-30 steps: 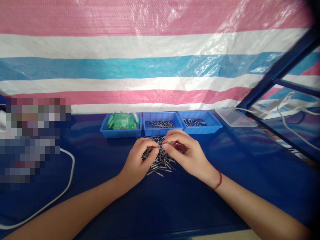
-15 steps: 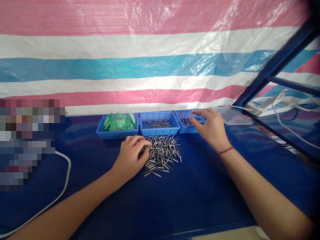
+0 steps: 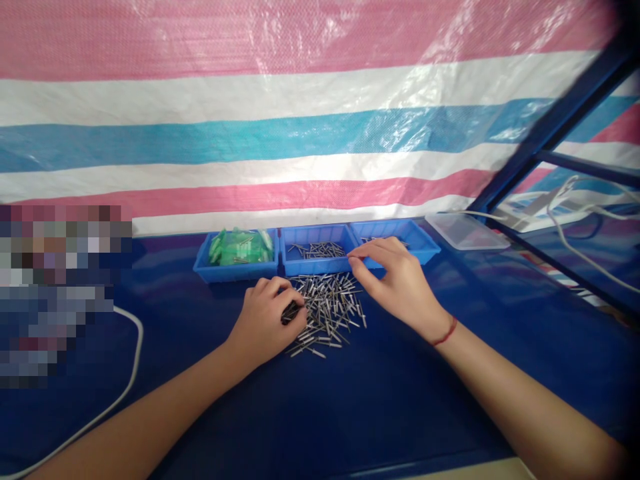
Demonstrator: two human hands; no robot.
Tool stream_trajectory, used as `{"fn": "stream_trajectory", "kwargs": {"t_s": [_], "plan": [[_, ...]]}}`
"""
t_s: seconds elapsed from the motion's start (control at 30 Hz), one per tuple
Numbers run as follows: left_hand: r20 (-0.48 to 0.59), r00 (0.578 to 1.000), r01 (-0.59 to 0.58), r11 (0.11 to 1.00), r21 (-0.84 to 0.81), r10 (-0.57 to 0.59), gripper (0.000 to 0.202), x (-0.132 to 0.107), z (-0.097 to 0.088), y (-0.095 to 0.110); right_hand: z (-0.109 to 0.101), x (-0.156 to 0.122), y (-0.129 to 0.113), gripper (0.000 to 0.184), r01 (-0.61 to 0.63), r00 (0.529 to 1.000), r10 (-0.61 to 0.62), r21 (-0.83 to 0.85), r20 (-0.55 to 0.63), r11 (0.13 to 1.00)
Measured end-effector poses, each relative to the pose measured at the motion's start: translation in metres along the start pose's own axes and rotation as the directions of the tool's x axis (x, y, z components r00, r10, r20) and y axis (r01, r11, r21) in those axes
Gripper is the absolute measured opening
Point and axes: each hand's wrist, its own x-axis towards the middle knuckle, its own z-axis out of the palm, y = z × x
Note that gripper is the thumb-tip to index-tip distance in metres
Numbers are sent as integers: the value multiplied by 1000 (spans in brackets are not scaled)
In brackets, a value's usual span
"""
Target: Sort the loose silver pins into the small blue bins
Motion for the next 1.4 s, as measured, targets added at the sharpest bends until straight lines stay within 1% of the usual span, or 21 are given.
{"fn": "stream_trajectory", "kwargs": {"t_s": [0.27,0.33,0.4,0.53,0.6,0.7,0.9,0.97,1.03,1.13,1.27,1.4], "plan": [[10,1000,6,1000,-10,-6,13,0,0,0,11,-6,-13,16,40,990,-57,134,127,990],[-12,1000,14,999,-31,-14,14,0,0,1,13,-8,-18,16,44,985,-71,171,156,984],[-56,998,17,996,-89,-22,15,0,-2,3,15,-11,-23,14,36,983,-74,221,169,975],[-115,993,-2,965,-262,-29,11,-1,-4,10,20,-17,-34,6,-54,983,-18,381,183,923],[-128,991,-14,945,-326,-29,9,-3,-2,12,22,-19,-38,8,-104,980,13,459,198,882],[-139,989,-9,922,-388,-49,8,-6,1,12,23,-21,-42,10,-143,977,33,531,211,835],[-125,986,39,888,-459,-108,7,-6,1,11,23,-22,-43,11,-174,973,55,558,223,812],[-128,988,20,889,-458,-88,9,-5,0,13,22,-22,-43,10,-174,974,60,559,217,811],[-133,990,-20,899,-438,-42,11,-5,-1,14,21,-21,-43,9,-172,978,72,563,195,809],[-134,991,-60,913,-403,6,9,-4,-1,16,21,-21,-43,9,-173,981,92,567,169,805],[-125,992,-49,921,-386,0,8,-4,0,15,23,-23,-43,6,-203,975,110,561,194,803],[-114,994,-46,923,-382,2,6,-5,0,15,24,-24,-42,7,-186,975,84,559,205,808]]}}
